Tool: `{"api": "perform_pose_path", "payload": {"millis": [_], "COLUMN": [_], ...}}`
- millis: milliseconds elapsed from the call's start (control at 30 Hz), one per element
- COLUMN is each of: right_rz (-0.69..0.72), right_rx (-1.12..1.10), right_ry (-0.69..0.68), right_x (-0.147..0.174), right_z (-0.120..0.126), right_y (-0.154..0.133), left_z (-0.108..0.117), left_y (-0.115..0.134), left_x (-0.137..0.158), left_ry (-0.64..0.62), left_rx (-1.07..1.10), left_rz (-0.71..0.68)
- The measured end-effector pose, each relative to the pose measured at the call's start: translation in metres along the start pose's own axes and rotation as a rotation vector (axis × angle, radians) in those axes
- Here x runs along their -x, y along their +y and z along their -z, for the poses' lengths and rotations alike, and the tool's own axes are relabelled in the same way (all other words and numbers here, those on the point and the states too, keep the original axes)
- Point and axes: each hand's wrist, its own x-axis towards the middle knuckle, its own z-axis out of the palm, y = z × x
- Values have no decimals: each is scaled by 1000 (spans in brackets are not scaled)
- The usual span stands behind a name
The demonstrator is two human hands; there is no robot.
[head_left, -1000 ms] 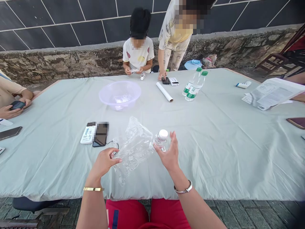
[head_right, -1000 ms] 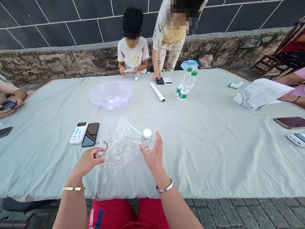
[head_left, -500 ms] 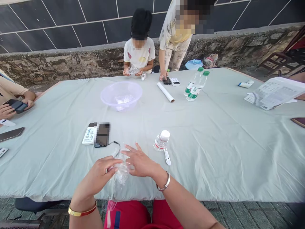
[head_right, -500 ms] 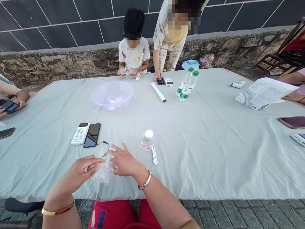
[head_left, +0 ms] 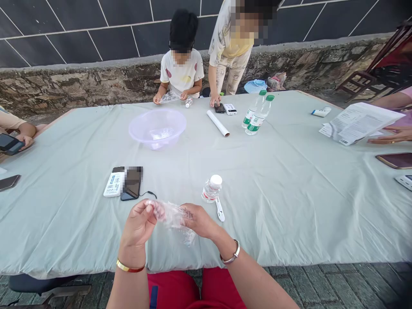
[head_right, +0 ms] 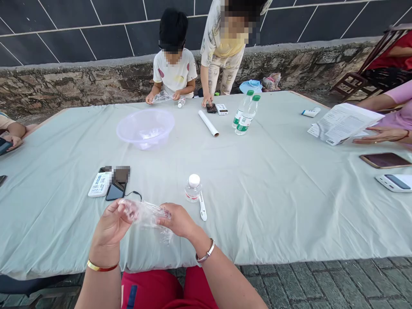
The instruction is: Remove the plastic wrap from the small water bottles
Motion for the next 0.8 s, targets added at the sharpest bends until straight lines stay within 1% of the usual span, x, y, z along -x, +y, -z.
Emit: {"api": "perform_pose_path", "payload": {"millis": [33,67,100,133,167,200,233,267,300,333,400,433,467,533,600,633,733,800], "right_rz": [-14,-37,-62,-76,-78,-68,-51,-35,-23,-17,-21,-30,-42,-71,-88,-85,-57,-33], "right_rx": [-2,12,30,36,16,-35,-107,-180,-241,-290,-382,-435,-485,-542,-519,-497,-467,-463], "right_ry": [-41,-85,-126,-158,-171,-158,-117,-52,32,128,310,390,465,589,655,667,648,605], "right_x": [3,6,9,12,13,14,14,12,9,5,-4,-8,-12,-18,-20,-19,-15,-12], "right_z": [-4,-7,-7,-5,-1,4,9,14,17,18,13,8,1,-13,-25,-29,-37,-40], "right_y": [0,-1,-4,-8,-13,-18,-23,-27,-29,-30,-27,-23,-20,-14,-12,-13,-19,-22], "left_z": [-6,-11,-15,-17,-17,-17,-15,-14,-13,-13,-15,-18,-22,-31,-40,-45,-54,-58], "left_y": [-3,-5,-8,-10,-11,-13,-14,-16,-18,-20,-25,-27,-30,-36,-43,-45,-52,-54], "left_x": [-5,-9,-13,-15,-16,-16,-15,-13,-11,-9,-6,-5,-5,-7,-10,-12,-13,-12], "left_ry": [109,202,263,281,252,185,102,19,-47,-92,-128,-112,-65,101,251,296,357,386], "left_rx": [-25,-108,-239,-395,-551,-681,-765,-794,-771,-703,-470,-328,-185,57,191,212,138,83], "left_rz": [-42,-88,-134,-176,-203,-212,-200,-166,-113,-51,82,136,174,205,204,198,105,32]}}
